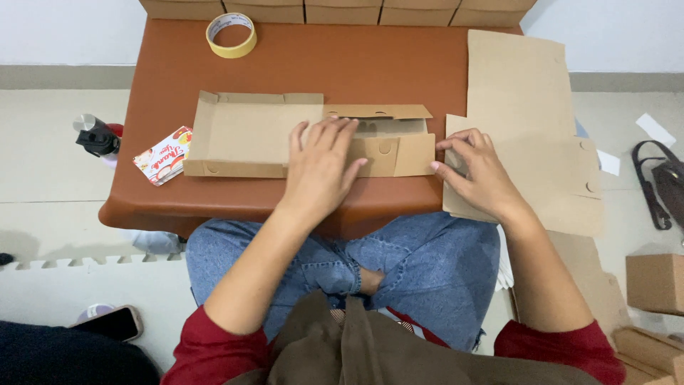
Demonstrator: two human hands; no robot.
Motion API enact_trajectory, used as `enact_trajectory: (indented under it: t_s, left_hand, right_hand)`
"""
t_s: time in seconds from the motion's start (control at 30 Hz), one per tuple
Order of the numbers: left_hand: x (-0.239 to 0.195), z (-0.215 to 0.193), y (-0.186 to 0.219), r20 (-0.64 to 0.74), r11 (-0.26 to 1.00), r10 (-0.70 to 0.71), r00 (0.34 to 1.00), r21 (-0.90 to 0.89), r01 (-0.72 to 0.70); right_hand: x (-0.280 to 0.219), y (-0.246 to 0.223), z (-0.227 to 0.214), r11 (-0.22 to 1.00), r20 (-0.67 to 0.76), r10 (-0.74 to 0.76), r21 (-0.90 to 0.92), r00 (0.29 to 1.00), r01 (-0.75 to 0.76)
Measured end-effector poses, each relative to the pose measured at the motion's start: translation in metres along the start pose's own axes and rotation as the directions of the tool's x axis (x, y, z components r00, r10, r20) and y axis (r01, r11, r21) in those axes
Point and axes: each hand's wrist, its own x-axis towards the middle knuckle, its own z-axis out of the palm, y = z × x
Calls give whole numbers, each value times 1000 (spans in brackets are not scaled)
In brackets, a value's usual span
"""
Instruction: Assembling a small cardboard box from a flat template and applying a decorative sticker.
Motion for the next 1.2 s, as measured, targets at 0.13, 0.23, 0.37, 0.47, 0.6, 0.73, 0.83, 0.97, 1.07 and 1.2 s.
enact_trajectory:
  t_s: [0.13, 0.23, 0.37, 0.47, 0.6, 0.73, 0.83, 0.97, 1.07, 1.2]
  left_hand:
    - [7, 39, 8, -25, 999, 54, 998, 8, -53]
    - [0, 44, 16, -99, 979, 86, 991, -178, -103]
    - [-16, 40, 30, -305, 951, 132, 943, -230, -207]
    - [-24, 50, 36, -411, 948, 141, 901, -207, -243]
    - [-25, 59, 41, -535, 941, 161, 830, -171, -293]
    - [-26, 61, 44, -648, 928, 179, 740, -139, -346]
    - [-31, 71, 42, -688, 924, 196, 699, -109, -367]
    - [-32, 77, 42, -700, 927, 199, 686, -93, -364]
    - [-31, 74, 44, -705, 929, 195, 682, -90, -359]
    - [-28, 67, 45, -703, 928, 193, 685, -96, -360]
  right_hand:
    - [-6, 12, 11, 999, -2, -41, 29, 999, 41]
    - [-8, 15, 17, 999, -41, -40, 31, 998, 41]
    - [-9, -3, 9, 966, -157, -144, 190, 977, 174]
    - [-4, -26, 3, 941, -244, -256, 157, 935, 299]
    - [0, -55, 2, 910, -247, -414, -78, 876, 408]
    - [4, -76, -13, 918, -175, -394, -122, 902, 377]
    - [7, -82, -20, 929, -95, -371, -41, 924, 369]
    - [8, -85, -23, 939, -38, -343, 13, 939, 343]
    - [9, -86, -23, 942, -24, -330, 59, 944, 331]
    - [10, -81, -20, 941, -32, -309, 131, 951, 310]
